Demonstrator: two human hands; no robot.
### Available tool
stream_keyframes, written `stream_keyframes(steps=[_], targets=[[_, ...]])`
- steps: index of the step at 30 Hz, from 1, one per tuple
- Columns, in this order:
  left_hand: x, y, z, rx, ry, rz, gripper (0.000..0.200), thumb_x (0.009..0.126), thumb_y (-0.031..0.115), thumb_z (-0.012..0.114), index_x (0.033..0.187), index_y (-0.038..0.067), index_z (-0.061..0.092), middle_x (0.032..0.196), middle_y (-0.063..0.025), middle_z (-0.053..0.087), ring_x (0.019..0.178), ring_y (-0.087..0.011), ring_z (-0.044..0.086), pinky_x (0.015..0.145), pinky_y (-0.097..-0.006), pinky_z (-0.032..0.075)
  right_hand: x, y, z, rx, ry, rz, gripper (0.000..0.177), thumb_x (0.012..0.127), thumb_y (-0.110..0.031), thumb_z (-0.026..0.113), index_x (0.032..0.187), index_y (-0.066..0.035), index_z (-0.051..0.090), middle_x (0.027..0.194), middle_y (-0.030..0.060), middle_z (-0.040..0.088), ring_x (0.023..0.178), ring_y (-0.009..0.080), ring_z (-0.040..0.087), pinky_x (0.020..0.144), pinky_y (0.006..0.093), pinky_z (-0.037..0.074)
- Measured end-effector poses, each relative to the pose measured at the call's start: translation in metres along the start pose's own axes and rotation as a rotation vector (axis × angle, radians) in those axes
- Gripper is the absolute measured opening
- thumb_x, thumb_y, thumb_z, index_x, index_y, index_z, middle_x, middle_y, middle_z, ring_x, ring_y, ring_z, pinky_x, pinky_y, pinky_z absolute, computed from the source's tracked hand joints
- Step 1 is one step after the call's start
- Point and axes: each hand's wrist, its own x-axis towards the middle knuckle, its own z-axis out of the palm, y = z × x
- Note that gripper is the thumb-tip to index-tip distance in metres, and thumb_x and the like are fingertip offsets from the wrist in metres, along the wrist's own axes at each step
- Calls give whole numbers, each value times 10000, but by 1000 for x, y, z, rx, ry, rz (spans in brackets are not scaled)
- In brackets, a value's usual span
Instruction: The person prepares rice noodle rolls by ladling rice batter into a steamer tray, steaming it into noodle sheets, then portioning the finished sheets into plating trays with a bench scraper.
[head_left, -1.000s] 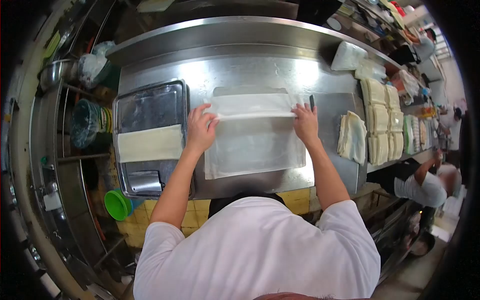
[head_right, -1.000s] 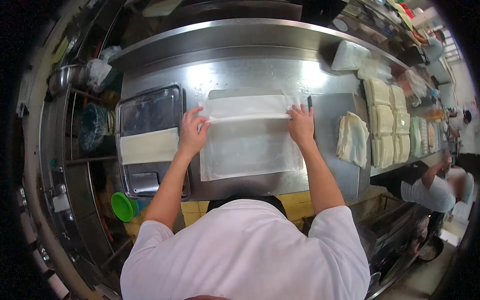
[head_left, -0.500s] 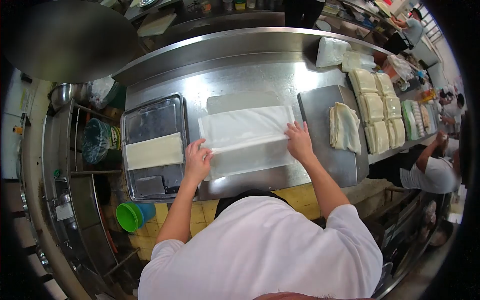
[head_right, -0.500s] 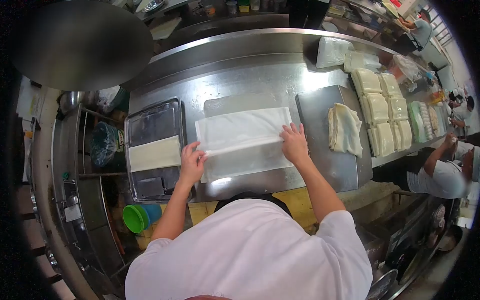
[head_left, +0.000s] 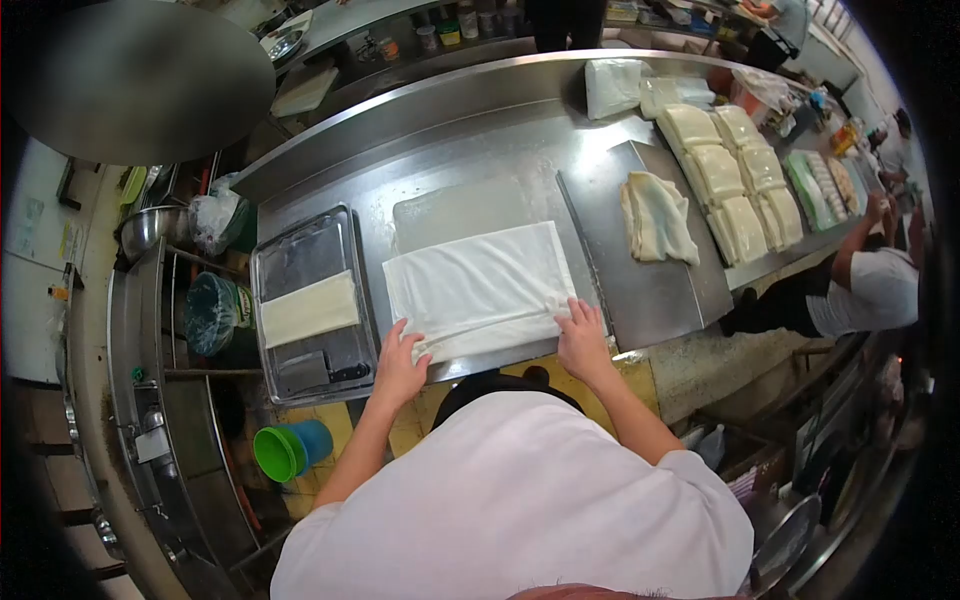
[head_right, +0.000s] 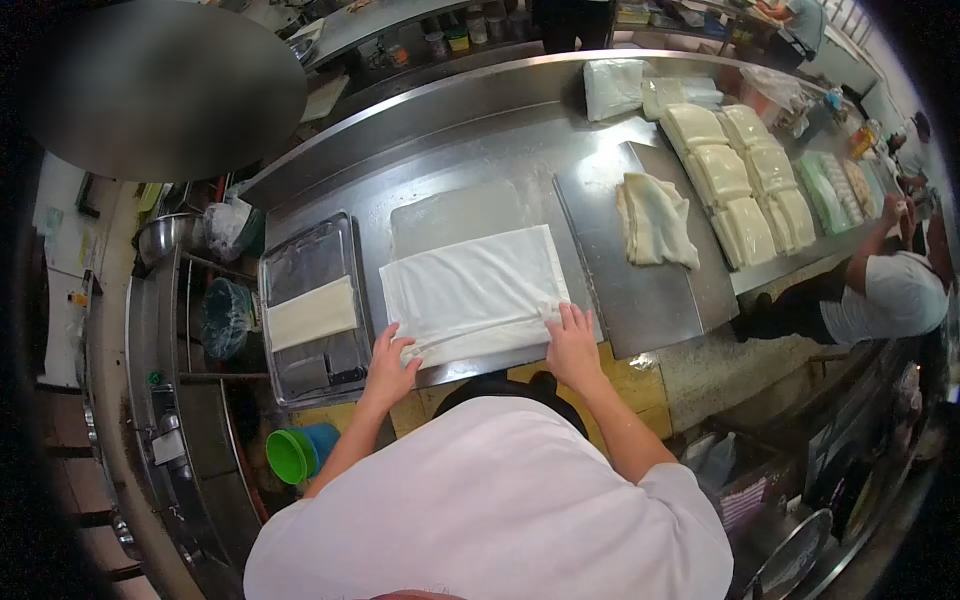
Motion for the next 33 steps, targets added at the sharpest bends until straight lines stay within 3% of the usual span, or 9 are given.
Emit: stream_keyframes(steps=[7,9,15,22,25,33], targets=[[6,42,18,-93,-178,302,264,841,141,729,1080,42,673,1393,-196,511,1302,-393,459,1092,-447,401,-46,8,-31,-6,136,139,330,802,-70,626,1119,-1,687,1388,256,515,1306,411,466,1130,518,342],[8,43,32,-134,-219,377,256,844,140,728,1075,44,677,1365,-190,539,1283,-387,481,1076,-443,415,-70,7,-37,46,189,253,319,820,-82,626,1123,1,685,1345,260,555,1268,394,506,1106,464,385],[26,66,43,-257,-429,677,212,860,153,723,1048,61,694,1262,-160,629,1201,-360,564,1028,-424,446,-165,-30,-28,82,292,633,318,846,-107,622,1138,1,687,1298,244,602,1178,404,576,1049,451,447],[-1,80,56,-188,-808,1069,197,876,118,694,1054,33,695,1264,-145,632,1181,-354,572,1012,-426,462,-272,-170,27,110,436,1103,326,857,-125,621,1147,10,686,1291,229,609,1183,403,576,1025,443,467],[-40,82,68,-115,-960,1199,203,875,117,694,1056,26,697,1257,-146,636,1187,-347,571,1015,-418,461,-312,-240,45,202,492,1294,340,872,-150,616,1170,4,676,1287,224,621,1235,373,557,1076,433,430],[-161,80,73,-62,-1328,1551,202,873,138,696,1046,34,691,1193,-157,667,1137,-366,604,975,-425,489,-416,-374,113,196,788,1649,331,870,-164,616,1143,10,682,1227,210,654,1164,370,601,1021,438,471]])
